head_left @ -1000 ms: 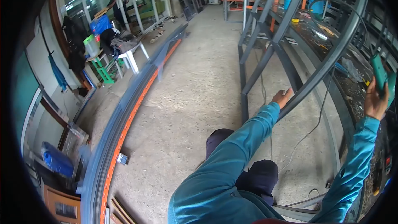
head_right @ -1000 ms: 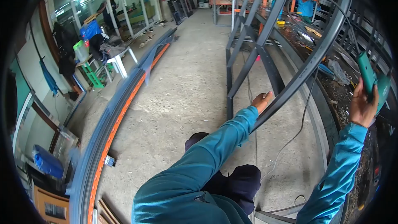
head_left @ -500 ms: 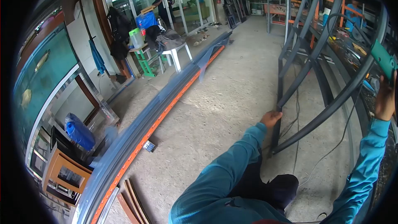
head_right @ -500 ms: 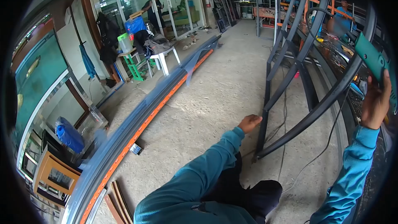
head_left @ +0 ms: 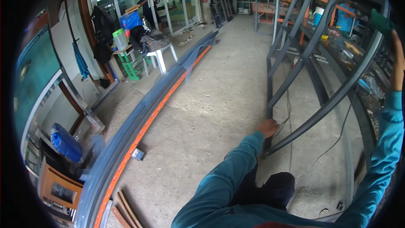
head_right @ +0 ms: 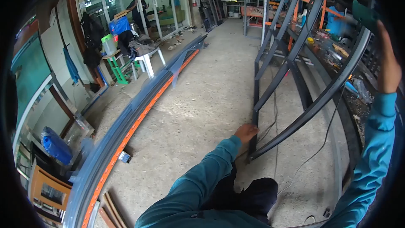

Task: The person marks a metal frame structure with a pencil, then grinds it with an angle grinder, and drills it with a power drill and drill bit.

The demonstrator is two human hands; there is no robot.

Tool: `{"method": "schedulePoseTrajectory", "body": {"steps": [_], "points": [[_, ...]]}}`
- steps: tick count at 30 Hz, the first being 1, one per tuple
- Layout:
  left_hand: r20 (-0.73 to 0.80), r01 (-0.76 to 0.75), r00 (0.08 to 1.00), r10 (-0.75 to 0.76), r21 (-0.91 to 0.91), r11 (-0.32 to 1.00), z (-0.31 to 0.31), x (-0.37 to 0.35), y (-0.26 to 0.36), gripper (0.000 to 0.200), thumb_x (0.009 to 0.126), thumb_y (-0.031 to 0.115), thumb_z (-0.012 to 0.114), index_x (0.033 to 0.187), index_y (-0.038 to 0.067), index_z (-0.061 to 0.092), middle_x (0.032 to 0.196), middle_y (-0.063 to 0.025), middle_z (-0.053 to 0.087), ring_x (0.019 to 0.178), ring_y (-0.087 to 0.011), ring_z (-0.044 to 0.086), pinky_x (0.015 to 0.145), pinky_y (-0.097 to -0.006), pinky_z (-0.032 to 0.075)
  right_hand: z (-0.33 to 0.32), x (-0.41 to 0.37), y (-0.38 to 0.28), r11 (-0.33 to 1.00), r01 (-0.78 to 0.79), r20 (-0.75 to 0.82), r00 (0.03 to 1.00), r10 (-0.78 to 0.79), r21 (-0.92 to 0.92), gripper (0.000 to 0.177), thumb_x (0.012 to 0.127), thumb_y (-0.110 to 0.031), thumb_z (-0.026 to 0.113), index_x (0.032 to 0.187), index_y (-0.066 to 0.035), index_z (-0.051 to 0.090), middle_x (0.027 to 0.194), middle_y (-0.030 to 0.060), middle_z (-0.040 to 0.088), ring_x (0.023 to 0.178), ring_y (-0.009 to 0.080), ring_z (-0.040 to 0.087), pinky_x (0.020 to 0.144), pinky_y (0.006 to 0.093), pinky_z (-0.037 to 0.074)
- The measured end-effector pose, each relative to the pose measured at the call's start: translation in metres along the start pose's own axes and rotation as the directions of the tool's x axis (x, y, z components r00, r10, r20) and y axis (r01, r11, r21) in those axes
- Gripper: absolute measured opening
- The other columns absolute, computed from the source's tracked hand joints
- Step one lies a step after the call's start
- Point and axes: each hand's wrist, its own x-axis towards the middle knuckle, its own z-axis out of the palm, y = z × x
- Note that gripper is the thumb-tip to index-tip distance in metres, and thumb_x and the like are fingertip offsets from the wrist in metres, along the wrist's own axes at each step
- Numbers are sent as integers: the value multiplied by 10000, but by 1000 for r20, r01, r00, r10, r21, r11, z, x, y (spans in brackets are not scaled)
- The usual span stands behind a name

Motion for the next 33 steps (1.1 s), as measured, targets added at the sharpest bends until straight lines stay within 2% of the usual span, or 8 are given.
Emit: {"method": "schedulePoseTrajectory", "body": {"steps": [2, 3, 9, 14, 20, 24, 29, 33], "points": [[-197, -171, 968, 159, -44, 984, 7, 32, 42, 318, 883, 281, 655, 1060, 18, 654, 957, -171, 692, 878, -291, 683, 770, -349, 529, 13, 21, 14, 957, 240, 9, 970, -242, -166, 595, 732, -169, 777, 1249, 6, 540, 1113, 209, 650, 954, 316, 633, 876, 447, 494], [-230, -254, 944, 236, -49, 966, -2, 46, 88, 315, 881, 265, 662, 1067, 11, 650, 968, -174, 692, 882, -285, 688, 764, -343, 536, -19, 46, 51, 613, 535, 376, 844, -381, -581, 233, 952, -151, 576, 1126, -30, 673, 1178, 31, 637, 1062, 160, 606, 935, 296, 449], [-553, -752, 641, 533, -310, 582, -80, 64, 290, 362, 910, 285, 644, 1135, 5, 606, 969, -124, 682, 927, -187, 657, 743, -315, 517, 52, 47, 33, 795, 257, 201, 964, -173, -549, 446, 773, -362, 771, 1067, -38, 685, 949, 72, 714, 865, 133, 652, 809, 278, 490], [-498, -761, 647, 578, -473, 444, -135, 39, 333, 635, 905, 410, 623, 1345, -10, 440, 1213, -170, 590, 1100, -231, 580, 894, -363, 461, 72, -4, 47, 796, 215, 287, 956, -55, -566, 414, 760, -322, 775, 1064, -59, 678, 897, 109, 721, 832, 202, 701, 731, 309, 525], [-292, -558, 765, 574, -745, 365, -164, 44, 372, 892, 829, 745, 488, 1382, 52, 384, 1300, -153, 492, 1230, -348, 477, 1050, -524, 339, 68, -28, 74, 638, 642, 574, 737, -358, -426, 628, 692, -124, 742, 1280, -174, 524, 1009, 118, 653, 862, 344, 658, 683, 412, 542], [-359, -529, 794, 490, -805, 269, -140, 77, 375, 540, 891, 417, 631, 1253, 49, 477, 1189, -121, 563, 1110, -285, 565, 956, -477, 449, 60, -25, 88, 505, 741, 687, 642, -341, -442, 677, 662, -90, 723, 1296, -185, 506, 875, 91, 593, 756, 320, 637, 651, 409, 518], [-501, -583, 752, 428, -809, 78, -106, 172, 362, 383, 847, 74, 689, 1176, 49, 494, 1096, -88, 596, 1019, -235, 603, 870, -448, 514, 26, 36, 126, 702, 653, 835, 528, -153, -285, 414, 680, -15, 715, 1085, -57, 636, 867, 144, 648, 817, 354, 640, 707, 415, 520], [-557, -653, 694, 457, -754, 72, -70, 266, 348, 449, 855, 36, 671, 1241, 83, 448, 1149, -86, 568, 1072, -232, 578, 895, -446, 501, -43, 98, 142, 720, 432, 591, 806, -37, -543, 195, 809, -36, 639, 999, 9, 641, 788, 97, 629, 729, 198, 615, 690, 304, 479]]}}
